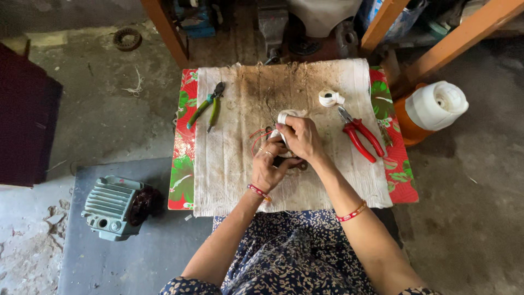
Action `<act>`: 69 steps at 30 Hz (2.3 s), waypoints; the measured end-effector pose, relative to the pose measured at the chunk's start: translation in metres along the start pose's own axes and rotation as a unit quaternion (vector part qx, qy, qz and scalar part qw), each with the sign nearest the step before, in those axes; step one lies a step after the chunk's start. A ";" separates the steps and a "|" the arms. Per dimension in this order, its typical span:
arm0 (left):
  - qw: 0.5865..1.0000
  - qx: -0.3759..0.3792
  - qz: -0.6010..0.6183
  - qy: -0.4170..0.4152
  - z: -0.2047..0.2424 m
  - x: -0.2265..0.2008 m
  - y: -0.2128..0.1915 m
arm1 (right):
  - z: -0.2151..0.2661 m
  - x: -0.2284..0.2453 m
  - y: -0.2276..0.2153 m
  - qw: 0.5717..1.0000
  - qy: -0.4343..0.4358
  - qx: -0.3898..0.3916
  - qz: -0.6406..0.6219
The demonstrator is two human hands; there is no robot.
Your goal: The person wraps white tape around a motor coil, securing the wires in place. The person repeatedly applies tape, adjusts the coil, and ensures the tape is tightly wound around the component.
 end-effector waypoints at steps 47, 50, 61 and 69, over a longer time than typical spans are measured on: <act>0.993 -0.036 -0.081 0.083 0.002 -0.010 0.007 | 0.005 -0.105 0.047 0.904 0.230 -0.179 -0.313; 0.992 -0.036 -0.083 0.085 0.002 -0.009 0.008 | 0.007 -0.108 0.047 0.896 0.250 -0.184 -0.317; 0.991 -0.012 -0.071 0.111 0.003 -0.025 0.000 | 0.003 -0.106 0.042 0.888 0.287 -0.104 -0.344; 0.994 -0.045 -0.094 0.034 -0.005 -0.032 -0.001 | -0.012 -0.045 -0.022 0.987 0.153 0.008 0.040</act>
Point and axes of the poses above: each hand's wrist, its own z-axis away from the middle knuckle, its own y-axis out of the palm, x = y × z, the point moved 5 cm from there along -z, towards the middle knuckle, and after that the axes turned 14 degrees about -y, right-handed, at the moved point
